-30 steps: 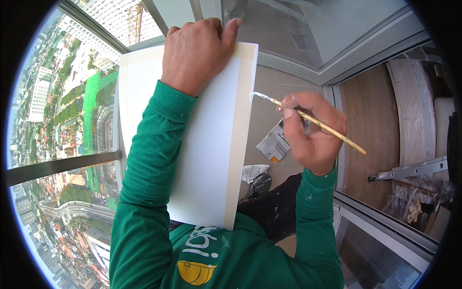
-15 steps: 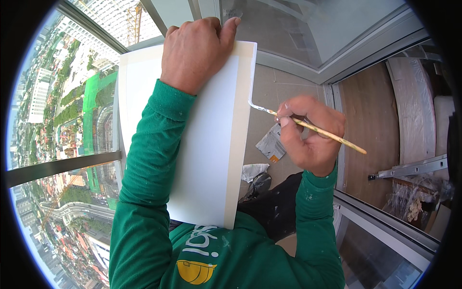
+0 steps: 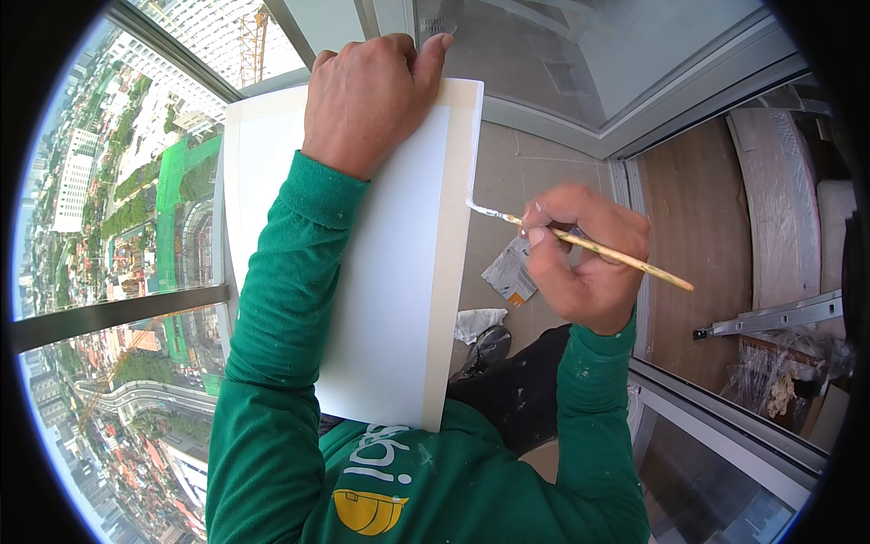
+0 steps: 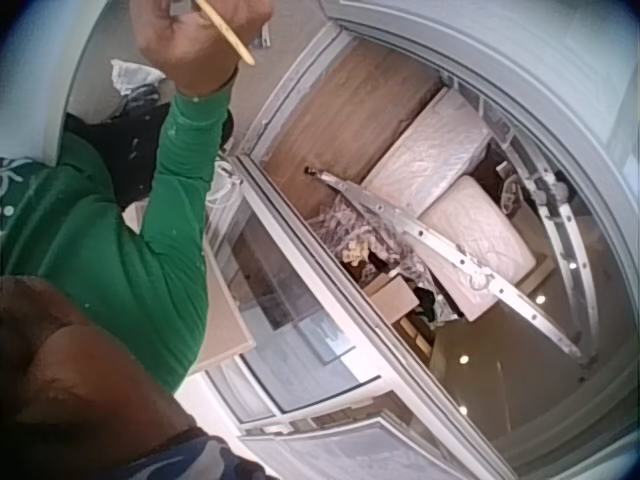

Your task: The person paints the edge of a white cabinet panel using a small paintbrush, repeatedly dipping the brush into a paint can on the floor.

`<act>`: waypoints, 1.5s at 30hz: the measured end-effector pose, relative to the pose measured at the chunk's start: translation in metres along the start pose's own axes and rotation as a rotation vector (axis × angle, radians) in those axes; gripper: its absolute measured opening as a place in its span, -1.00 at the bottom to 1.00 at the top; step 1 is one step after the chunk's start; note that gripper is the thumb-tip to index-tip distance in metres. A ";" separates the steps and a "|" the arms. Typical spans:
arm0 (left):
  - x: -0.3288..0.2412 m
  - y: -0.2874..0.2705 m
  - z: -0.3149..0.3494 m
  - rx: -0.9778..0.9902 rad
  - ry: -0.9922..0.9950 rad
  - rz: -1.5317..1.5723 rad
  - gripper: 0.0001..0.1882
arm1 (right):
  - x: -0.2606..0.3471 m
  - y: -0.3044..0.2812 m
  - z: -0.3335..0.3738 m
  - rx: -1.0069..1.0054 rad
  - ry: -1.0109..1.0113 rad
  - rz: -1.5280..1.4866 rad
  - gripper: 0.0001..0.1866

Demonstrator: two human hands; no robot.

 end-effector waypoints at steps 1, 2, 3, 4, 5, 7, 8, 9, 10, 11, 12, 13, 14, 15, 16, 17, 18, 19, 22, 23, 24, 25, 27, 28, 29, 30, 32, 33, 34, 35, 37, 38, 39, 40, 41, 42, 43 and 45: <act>0.000 0.000 0.000 0.005 -0.003 0.000 -0.35 | -0.001 -0.001 0.000 -0.002 0.009 -0.023 -0.89; 0.000 0.000 0.000 0.010 -0.004 0.000 -0.35 | -0.003 -0.004 0.001 -0.026 0.025 -0.040 -0.89; 0.001 0.001 0.000 0.015 -0.006 0.001 -0.35 | -0.006 -0.006 0.002 -0.051 0.041 -0.056 -0.89; 0.001 0.001 0.000 0.016 -0.006 0.001 -0.35 | -0.009 -0.009 0.002 -0.076 0.057 -0.073 -0.89; 0.001 0.001 0.000 0.017 -0.008 0.001 -0.35 | -0.009 -0.009 0.002 -0.081 0.056 -0.056 -0.90; 0.001 0.001 0.000 0.013 -0.006 0.004 -0.36 | -0.008 -0.008 0.000 -0.090 0.055 -0.023 -0.90; 0.000 0.000 0.000 0.008 -0.003 0.008 -0.36 | -0.007 -0.006 -0.001 -0.085 0.036 -0.014 -0.90; 0.000 -0.001 0.000 0.004 0.000 0.012 -0.36 | -0.005 -0.004 -0.001 -0.081 0.017 -0.004 -0.90; -0.001 -0.001 0.000 0.000 0.001 0.013 -0.36 | -0.003 -0.003 -0.001 -0.076 -0.003 0.006 -0.90; 0.000 -0.001 0.000 -0.003 0.002 0.012 -0.36 | -0.002 0.000 -0.001 -0.050 -0.009 0.016 -0.90; 0.000 -0.001 0.000 -0.007 0.002 0.011 -0.36 | 0.000 0.002 -0.001 -0.025 -0.015 0.027 -0.89; 0.000 -0.001 0.001 -0.004 0.002 0.009 -0.36 | 0.002 0.003 -0.002 0.001 -0.021 0.037 -0.89; -0.001 -0.002 0.000 -0.001 0.004 0.009 -0.36 | 0.003 0.004 -0.001 0.021 -0.015 0.037 -0.89; -0.001 -0.001 0.000 0.002 0.006 0.009 -0.36 | 0.003 0.005 -0.001 0.041 -0.010 0.037 -0.89; -0.001 0.000 0.000 0.003 0.005 0.010 -0.36 | 0.003 0.005 -0.001 0.061 -0.004 0.037 -0.89; 0.000 0.001 0.000 0.003 0.003 0.009 -0.36 | 0.005 0.005 -0.001 0.065 0.000 0.029 -0.89; 0.000 0.001 0.000 0.004 0.002 0.009 -0.36 | 0.006 0.004 -0.001 0.068 0.003 0.021 -0.89; 0.000 0.001 0.000 0.001 0.004 0.010 -0.36 | 0.006 0.004 -0.001 0.072 0.007 0.013 -0.89; -0.001 -0.002 0.000 0.000 0.004 0.010 -0.35 | 0.003 0.006 0.000 0.097 0.033 0.002 -0.90; 0.000 -0.002 0.000 0.006 0.001 0.008 -0.36 | 0.001 0.005 0.000 0.081 0.054 -0.001 -0.90; 0.000 -0.001 0.000 0.012 -0.003 0.007 -0.36 | -0.001 0.005 -0.001 0.065 0.074 -0.004 -0.90; 0.000 -0.001 0.000 0.010 -0.002 0.010 -0.35 | -0.003 0.005 -0.001 0.049 0.095 -0.008 -0.90; 0.000 0.000 0.000 0.007 0.000 0.018 -0.35 | -0.004 0.004 -0.001 0.013 0.075 -0.004 -0.91; -0.001 0.000 0.000 0.004 0.003 0.018 -0.35 | -0.004 0.003 -0.001 -0.005 0.064 -0.002 -0.91; -0.001 0.000 0.000 0.002 0.005 0.019 -0.35 | -0.003 0.003 -0.001 -0.010 0.060 0.013 -0.90; -0.001 -0.001 0.000 0.000 0.007 0.019 -0.36 | -0.002 0.002 -0.002 -0.015 0.056 0.029 -0.90; -0.003 -0.002 0.000 -0.010 0.013 0.020 -0.35 | 0.000 0.000 -0.003 -0.029 0.043 0.060 -0.89; -0.004 -0.003 0.000 -0.015 0.016 0.020 -0.35 | 0.001 0.000 -0.003 -0.039 0.035 0.075 -0.89; -0.004 -0.002 0.000 -0.011 0.013 0.022 -0.35 | 0.003 -0.001 -0.003 -0.049 0.027 0.090 -0.89; -0.003 -0.002 0.000 -0.007 0.008 0.024 -0.35 | 0.004 -0.001 -0.003 -0.052 0.014 0.103 -0.88; -0.002 -0.001 0.000 -0.003 0.003 0.025 -0.35 | 0.006 -0.002 -0.002 -0.059 -0.013 0.127 -0.87; -0.003 -0.001 0.000 -0.003 0.003 0.026 -0.35 | 0.008 -0.003 -0.002 -0.076 -0.030 0.129 -0.87; -0.003 0.000 0.000 -0.003 0.003 0.027 -0.35 | 0.009 -0.004 -0.001 -0.092 -0.048 0.130 -0.86; -0.003 0.000 0.000 -0.004 0.007 0.027 -0.35 | 0.011 -0.004 0.000 -0.109 -0.065 0.132 -0.86; -0.003 -0.001 0.000 -0.006 0.009 0.026 -0.35 | 0.012 -0.002 0.000 -0.088 -0.079 0.127 -0.85; -0.002 -0.001 0.000 -0.008 0.011 0.024 -0.35 | 0.013 0.000 0.000 -0.066 -0.092 0.122 -0.85; -0.002 -0.001 0.001 -0.005 0.007 0.025 -0.35 | 0.014 0.003 0.000 -0.044 -0.106 0.117 -0.84; -0.003 0.000 0.000 0.003 0.003 0.032 -0.35 | 0.015 0.006 0.001 0.010 -0.096 0.144 -0.84</act>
Point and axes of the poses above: each hand's wrist, its own z-axis away from the middle knuckle, its own y-axis out of the palm, x = y × z, the point moved 10 cm from there along -z, towards the middle knuckle, and after that the axes turned 3 degrees about y, right-handed, at the moved point
